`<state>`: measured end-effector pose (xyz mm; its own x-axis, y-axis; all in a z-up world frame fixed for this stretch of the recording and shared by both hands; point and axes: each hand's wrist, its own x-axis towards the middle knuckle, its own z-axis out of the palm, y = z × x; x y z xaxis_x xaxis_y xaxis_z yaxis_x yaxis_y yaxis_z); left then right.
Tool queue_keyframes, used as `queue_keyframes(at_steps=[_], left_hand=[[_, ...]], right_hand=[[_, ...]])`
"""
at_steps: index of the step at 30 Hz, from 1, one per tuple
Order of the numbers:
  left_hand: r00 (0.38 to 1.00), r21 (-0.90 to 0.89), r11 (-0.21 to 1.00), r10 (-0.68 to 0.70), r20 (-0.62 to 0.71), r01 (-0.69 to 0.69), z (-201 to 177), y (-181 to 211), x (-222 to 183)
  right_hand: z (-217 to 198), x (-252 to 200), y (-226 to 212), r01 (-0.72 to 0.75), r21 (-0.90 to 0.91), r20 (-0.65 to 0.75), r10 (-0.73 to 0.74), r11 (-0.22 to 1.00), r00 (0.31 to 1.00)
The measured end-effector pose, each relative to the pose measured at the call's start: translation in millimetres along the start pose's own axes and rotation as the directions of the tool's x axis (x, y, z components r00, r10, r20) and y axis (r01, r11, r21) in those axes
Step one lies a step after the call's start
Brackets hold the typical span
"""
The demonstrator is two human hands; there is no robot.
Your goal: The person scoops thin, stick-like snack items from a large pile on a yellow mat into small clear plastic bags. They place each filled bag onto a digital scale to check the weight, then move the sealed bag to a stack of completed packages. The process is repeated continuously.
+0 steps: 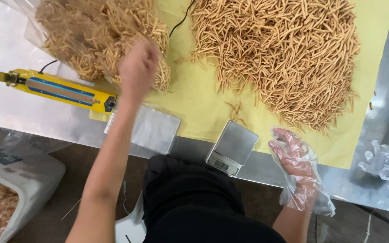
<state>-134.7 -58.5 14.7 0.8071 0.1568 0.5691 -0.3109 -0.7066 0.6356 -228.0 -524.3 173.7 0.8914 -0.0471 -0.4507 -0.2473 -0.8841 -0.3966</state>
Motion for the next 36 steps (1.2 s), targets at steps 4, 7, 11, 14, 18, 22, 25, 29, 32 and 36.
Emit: queue_keyframes(at_steps=[4, 7, 11, 14, 18, 22, 25, 29, 32, 36], left_hand=[[0.614, 0.385, 0.921, -0.337, 0.714, 0.057, 19, 39, -124], [0.473, 0.543, 0.838, -0.454, 0.755, -0.062, 22, 29, -197], [0.424, 0.565, 0.825, -0.512, 0.747, 0.003, 29, 13, -255], [0.429, 0.527, 0.850, -0.485, 0.762, 0.025, 39, 9, -280], [0.439, 0.496, 0.866, -0.422, 0.793, -0.062, 47, 7, -292], [0.444, 0.449, 0.891, -0.430, 0.786, 0.067, 34, 6, -282], [0.427, 0.446, 0.863, -0.504, 0.751, 0.236, 16, 8, -258], [0.570, 0.412, 0.840, -0.542, 0.618, 0.353, -6, 12, -226], [0.639, 0.422, 0.805, -0.589, 0.495, 0.416, -14, 10, -217], [0.585, 0.345, 0.733, -0.678, 0.445, 0.587, -23, -3, -210]], right_hand=[[13, -3, 10, 0.122, 0.029, 0.014, -0.122, 0.992, 0.992], [22, -7, 15, 0.131, 0.029, 0.029, -0.132, 0.991, 0.991], [27, -13, 24, 0.142, 0.074, 0.044, -0.146, 0.987, 0.988], [37, -15, 42, 0.096, 0.085, 0.062, -0.102, 0.992, 0.993], [65, 8, 92, -0.090, 0.148, 0.190, 0.061, 0.985, 0.980], [123, 67, 150, -0.185, 0.669, 0.264, 0.003, 0.720, 0.965], [154, 136, 176, -0.036, 0.677, 0.246, -0.180, 0.735, 0.953], [202, 219, 149, 0.240, -0.339, 0.521, -0.031, 0.910, 0.853], [211, 253, 132, 0.210, 0.006, 0.334, -0.200, 0.978, 0.921], [204, 258, 125, 0.272, 0.751, 0.084, -0.496, 0.602, 0.864]])
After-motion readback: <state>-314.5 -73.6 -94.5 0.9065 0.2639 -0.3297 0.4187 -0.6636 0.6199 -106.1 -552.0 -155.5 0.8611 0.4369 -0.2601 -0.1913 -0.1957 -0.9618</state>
